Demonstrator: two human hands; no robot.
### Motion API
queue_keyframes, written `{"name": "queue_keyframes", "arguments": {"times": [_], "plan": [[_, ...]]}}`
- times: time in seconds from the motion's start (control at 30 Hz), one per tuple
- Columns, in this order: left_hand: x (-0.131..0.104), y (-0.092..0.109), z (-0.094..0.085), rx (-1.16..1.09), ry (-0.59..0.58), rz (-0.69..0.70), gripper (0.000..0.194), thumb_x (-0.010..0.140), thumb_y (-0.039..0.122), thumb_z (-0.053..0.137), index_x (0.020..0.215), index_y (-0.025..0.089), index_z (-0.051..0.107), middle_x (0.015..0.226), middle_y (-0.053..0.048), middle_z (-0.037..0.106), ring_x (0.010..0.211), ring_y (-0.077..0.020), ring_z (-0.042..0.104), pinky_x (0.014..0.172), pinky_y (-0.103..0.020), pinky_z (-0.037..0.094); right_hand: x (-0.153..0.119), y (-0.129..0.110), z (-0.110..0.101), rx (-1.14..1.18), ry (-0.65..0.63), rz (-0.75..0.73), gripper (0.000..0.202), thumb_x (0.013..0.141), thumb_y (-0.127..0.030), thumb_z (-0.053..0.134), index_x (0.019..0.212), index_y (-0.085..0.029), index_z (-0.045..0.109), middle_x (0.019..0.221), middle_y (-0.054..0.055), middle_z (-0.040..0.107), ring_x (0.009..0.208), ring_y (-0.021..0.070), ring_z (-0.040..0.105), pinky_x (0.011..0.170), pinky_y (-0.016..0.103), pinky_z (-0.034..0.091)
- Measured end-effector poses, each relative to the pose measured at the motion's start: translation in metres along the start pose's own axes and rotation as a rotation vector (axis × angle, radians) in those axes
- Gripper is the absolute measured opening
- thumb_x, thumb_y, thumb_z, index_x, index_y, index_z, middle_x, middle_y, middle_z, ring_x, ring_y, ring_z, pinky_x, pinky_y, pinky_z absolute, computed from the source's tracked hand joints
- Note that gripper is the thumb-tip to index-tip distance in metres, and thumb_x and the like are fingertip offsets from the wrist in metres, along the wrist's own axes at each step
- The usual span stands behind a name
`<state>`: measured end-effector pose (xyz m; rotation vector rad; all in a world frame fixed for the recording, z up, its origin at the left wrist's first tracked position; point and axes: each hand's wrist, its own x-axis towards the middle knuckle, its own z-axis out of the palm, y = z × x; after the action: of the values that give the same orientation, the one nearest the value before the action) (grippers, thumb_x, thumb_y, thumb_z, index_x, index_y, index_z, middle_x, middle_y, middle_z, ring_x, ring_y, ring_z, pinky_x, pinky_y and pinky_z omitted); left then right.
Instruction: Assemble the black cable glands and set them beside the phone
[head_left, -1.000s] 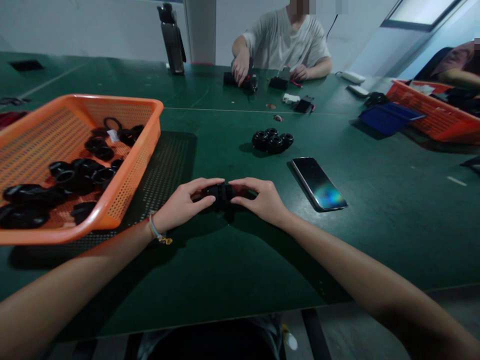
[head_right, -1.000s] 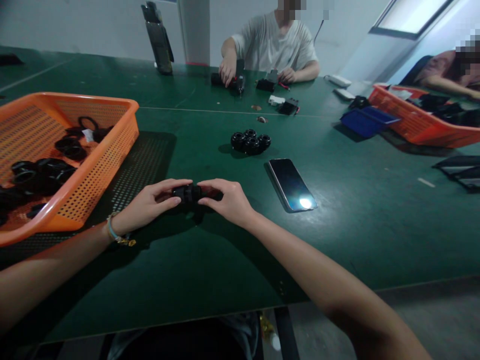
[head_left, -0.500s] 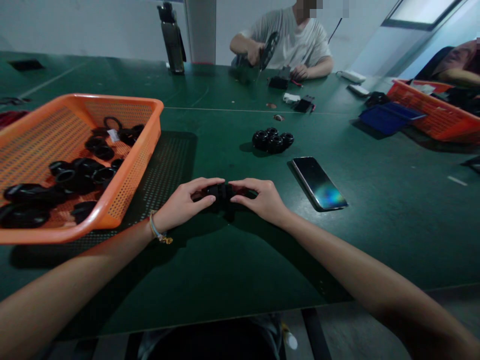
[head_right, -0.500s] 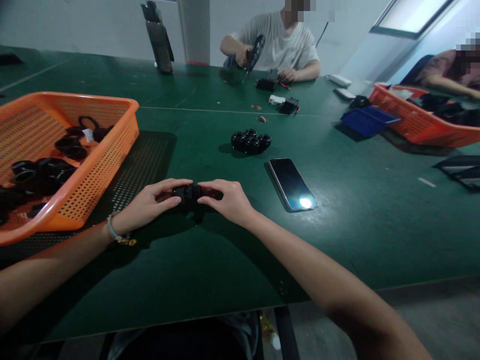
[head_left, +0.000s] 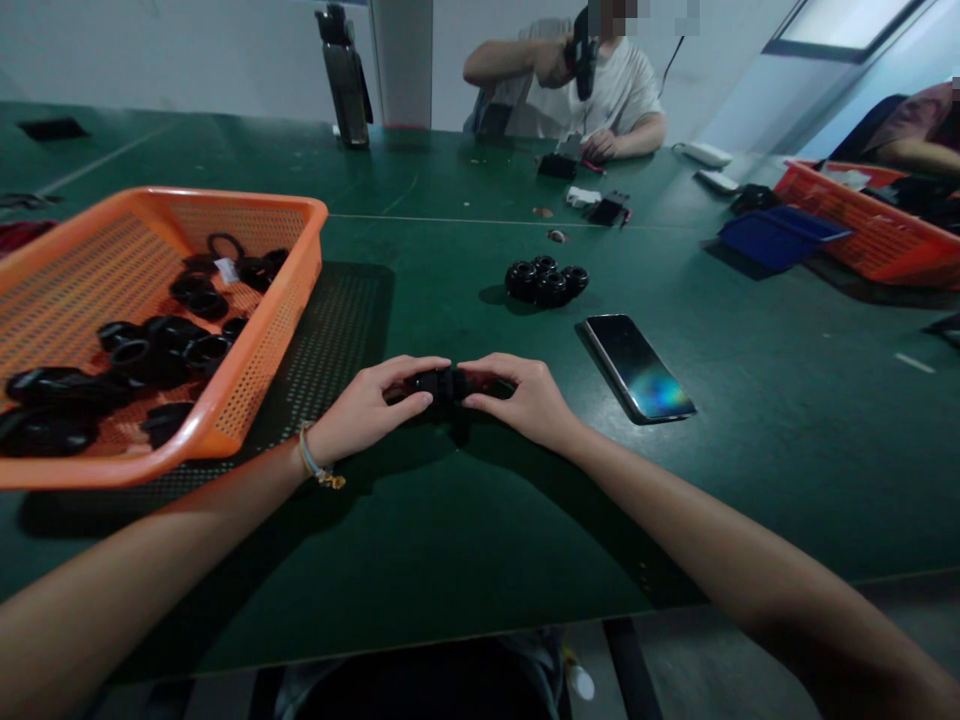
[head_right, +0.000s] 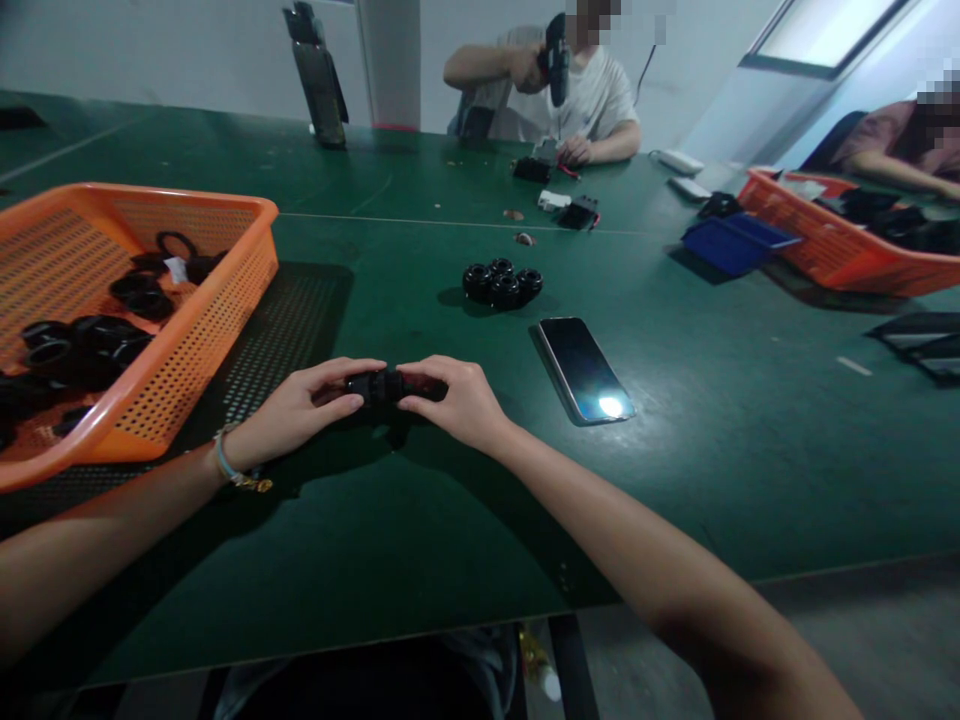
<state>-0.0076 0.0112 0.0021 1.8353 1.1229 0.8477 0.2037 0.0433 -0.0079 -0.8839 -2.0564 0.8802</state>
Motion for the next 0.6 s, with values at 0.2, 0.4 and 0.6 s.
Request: {"name": "queue_keyframes", "arguments": {"times": [0.2, 0.4, 0.6], "plan": [[-0.0002, -0.0006, -0.0007, 0.002, -0.005, 0.000, 0.041, 0.079, 0.036, 0.054, 0.115, 0.017, 0.059, 0.108, -0.008, 0.061, 0.093, -0.0196, 0.060, 0.083, -0.030, 0.050, -0.0005, -0.0031, -0.0007, 0.004, -0.013, 0.016, 0.028, 0.070, -0.018, 0.069, 0.098, -0.019, 0.067, 0.089, 0.003, 0.070, 0.077, 0.0145, 0.064, 0.072, 0.031, 0.054], [0.0003, 0.0007, -0.0009, 0.004, -0.005, -0.006, 0.042, 0.079, 0.035, 0.053, 0.116, 0.015, 0.059, 0.110, -0.008, 0.060, 0.095, -0.0196, 0.059, 0.084, -0.030, 0.049, -0.0005, -0.0031, -0.0015, -0.010, -0.031, -0.009, 0.027, 0.072, -0.017, 0.068, 0.099, -0.019, 0.067, 0.091, 0.003, 0.070, 0.078, 0.0142, 0.065, 0.072, 0.031, 0.053], [0.0003, 0.0009, -0.0004, 0.014, -0.004, -0.004, 0.043, 0.079, 0.035, 0.053, 0.116, 0.015, 0.058, 0.110, -0.008, 0.061, 0.095, -0.0196, 0.060, 0.085, -0.031, 0.049, 0.0002, -0.0023, -0.0010, -0.052, -0.016, -0.015, 0.026, 0.071, -0.019, 0.070, 0.097, -0.018, 0.068, 0.087, 0.003, 0.071, 0.076, 0.0145, 0.065, 0.071, 0.030, 0.053]]}}
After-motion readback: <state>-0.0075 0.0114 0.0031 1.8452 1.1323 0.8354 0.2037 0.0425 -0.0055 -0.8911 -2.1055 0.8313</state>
